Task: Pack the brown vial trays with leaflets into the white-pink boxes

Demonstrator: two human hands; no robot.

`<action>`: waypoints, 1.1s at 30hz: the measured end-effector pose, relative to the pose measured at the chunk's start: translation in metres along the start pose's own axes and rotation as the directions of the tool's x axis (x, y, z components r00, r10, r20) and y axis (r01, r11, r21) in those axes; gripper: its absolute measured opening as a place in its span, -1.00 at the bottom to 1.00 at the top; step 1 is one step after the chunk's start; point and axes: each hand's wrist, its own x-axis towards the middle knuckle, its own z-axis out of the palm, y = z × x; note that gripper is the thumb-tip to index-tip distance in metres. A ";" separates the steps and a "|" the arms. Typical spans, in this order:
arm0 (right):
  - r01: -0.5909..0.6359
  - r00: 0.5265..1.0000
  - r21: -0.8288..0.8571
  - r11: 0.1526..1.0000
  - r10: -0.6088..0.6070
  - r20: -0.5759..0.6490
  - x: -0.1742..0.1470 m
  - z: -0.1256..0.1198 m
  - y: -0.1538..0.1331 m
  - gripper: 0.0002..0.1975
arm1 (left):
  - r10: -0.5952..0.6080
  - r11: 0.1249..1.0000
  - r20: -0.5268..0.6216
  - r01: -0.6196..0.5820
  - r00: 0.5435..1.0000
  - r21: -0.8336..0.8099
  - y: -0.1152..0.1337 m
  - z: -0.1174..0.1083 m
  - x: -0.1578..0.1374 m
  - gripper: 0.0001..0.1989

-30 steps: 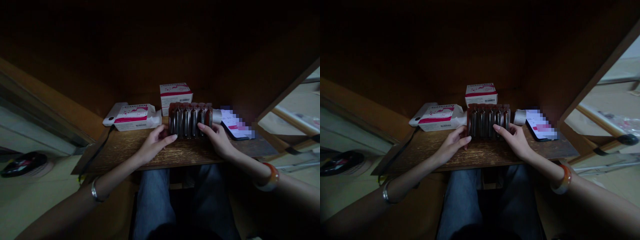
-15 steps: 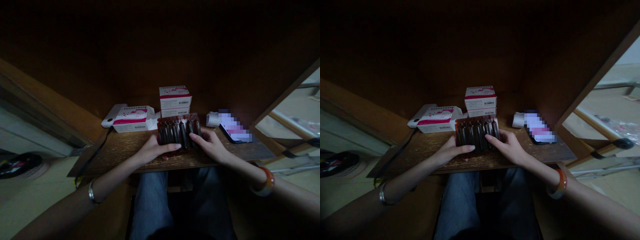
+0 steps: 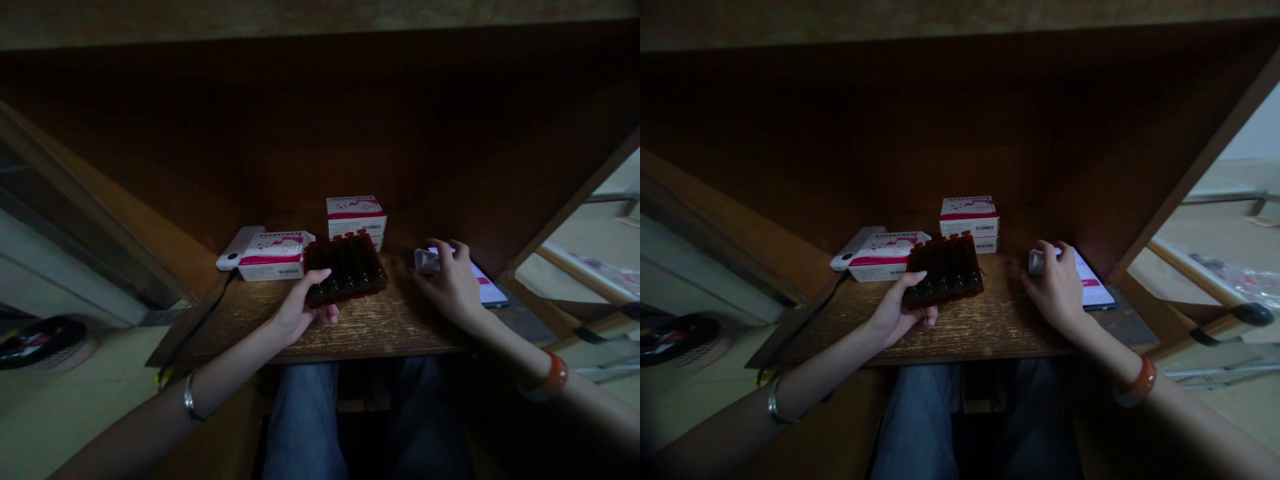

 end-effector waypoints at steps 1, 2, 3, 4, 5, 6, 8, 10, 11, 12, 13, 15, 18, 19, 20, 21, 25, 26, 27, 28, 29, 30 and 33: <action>0.031 1.000 -0.029 0.999 -0.031 0.005 0.000 0.002 0.003 -0.41 | 0.001 1.000 -0.008 -0.001 1.000 -0.015 0.000 0.000 0.000 -0.61; 0.057 0.998 -0.058 0.997 -0.057 0.005 0.001 0.004 0.006 -0.45 | 0.001 1.000 -0.012 -0.002 1.000 -0.025 0.000 0.000 0.000 -0.62; 0.076 0.997 -0.086 0.993 -0.076 0.001 0.001 0.006 0.008 -0.50 | 0.001 0.999 -0.014 -0.001 1.000 -0.033 0.000 0.001 0.000 -0.62; 0.087 0.996 -0.110 0.990 -0.088 -0.005 0.000 0.008 0.009 -0.55 | 0.000 0.999 -0.012 -0.001 1.000 -0.037 0.000 0.001 0.000 -0.62; 0.092 0.996 -0.125 0.988 -0.094 -0.011 0.000 0.010 0.011 -0.60 | 0.000 0.999 -0.010 0.000 1.000 -0.041 0.000 0.001 -0.001 -0.62; 0.094 0.995 -0.125 0.988 -0.096 -0.012 0.000 0.011 0.011 -0.62 | 0.001 0.999 -0.008 -0.002 1.000 -0.044 0.000 0.001 -0.001 -0.62; 0.091 0.996 -0.071 0.993 -0.092 -0.004 0.000 0.012 0.012 -0.64 | 0.008 0.999 -0.001 -0.008 1.000 -0.050 0.000 0.001 -0.002 -0.62; 0.077 0.997 0.026 0.997 -0.077 -0.001 0.001 0.013 0.012 -0.62 | 0.013 0.999 0.009 -0.013 1.000 -0.050 0.000 0.001 -0.003 -0.62; 0.069 0.998 0.079 0.995 -0.068 -0.010 0.001 0.013 0.011 -0.59 | 0.017 0.999 0.013 -0.016 1.000 -0.049 0.000 0.001 -0.003 -0.62; 0.061 0.998 0.130 0.990 -0.058 -0.026 0.001 0.014 0.011 -0.56 | 0.020 0.999 0.016 -0.020 1.000 -0.048 0.001 0.002 -0.003 -0.62; 0.054 0.998 0.180 0.982 -0.047 -0.044 0.001 0.014 0.010 -0.53 | 0.024 0.999 0.019 -0.023 1.000 -0.048 0.001 0.002 -0.003 -0.62; 0.039 0.998 0.283 0.958 -0.023 -0.059 0.000 0.016 0.010 -0.48 | 0.032 0.998 0.022 -0.031 0.999 -0.051 0.001 0.002 -0.003 -0.62; -0.016 1.000 0.406 0.914 0.012 0.012 -0.001 0.020 0.010 -0.46 | 0.039 0.998 0.025 -0.037 0.999 -0.053 0.001 0.001 -0.002 -0.63; -0.037 0.998 0.429 0.903 0.014 0.057 -0.002 0.021 0.010 -0.47 | 0.040 0.998 0.026 -0.038 0.999 -0.053 0.000 0.001 -0.002 -0.63; -0.050 0.995 0.445 0.894 0.004 0.104 -0.002 0.021 0.009 -0.49 | 0.040 0.998 0.027 -0.039 0.999 -0.053 0.000 0.001 -0.002 -0.63; -0.048 0.989 0.460 0.887 -0.023 0.147 -0.003 0.021 0.009 -0.49 | 0.041 0.998 0.028 -0.040 0.999 -0.052 0.000 0.001 -0.002 -0.63; 0.117 0.945 0.505 0.855 -0.252 0.207 -0.004 0.014 0.002 -0.37 | 0.043 0.998 0.032 -0.042 0.999 -0.049 -0.002 0.000 -0.001 -0.63; 0.154 0.928 0.515 0.844 -0.302 0.219 -0.004 0.012 0.000 -0.36 | 0.043 0.998 0.035 -0.042 0.998 -0.046 -0.002 0.000 -0.001 -0.62; 0.168 0.913 0.518 0.839 -0.331 0.240 -0.005 0.009 -0.003 -0.38 | 0.043 0.998 0.039 -0.041 0.998 -0.043 -0.002 0.000 -0.001 -0.62; 0.161 0.902 0.515 0.842 -0.337 0.268 -0.005 0.007 -0.006 -0.42 | 0.043 0.998 0.042 -0.042 0.998 -0.039 -0.002 0.000 -0.001 -0.62; 0.143 0.896 0.504 0.852 -0.328 0.300 -0.006 0.004 -0.009 -0.46 | 0.044 0.998 0.044 -0.042 0.998 -0.035 -0.001 0.000 -0.001 -0.62; 0.122 0.892 0.486 0.866 -0.310 0.329 -0.007 0.002 -0.011 -0.49 | 0.046 0.998 0.045 -0.045 0.998 -0.032 -0.001 0.001 -0.001 -0.62; 0.070 0.880 0.422 0.904 -0.255 0.402 -0.010 -0.002 -0.016 -0.56 | 0.053 0.998 0.050 -0.052 0.997 -0.021 0.000 0.001 -0.001 -0.63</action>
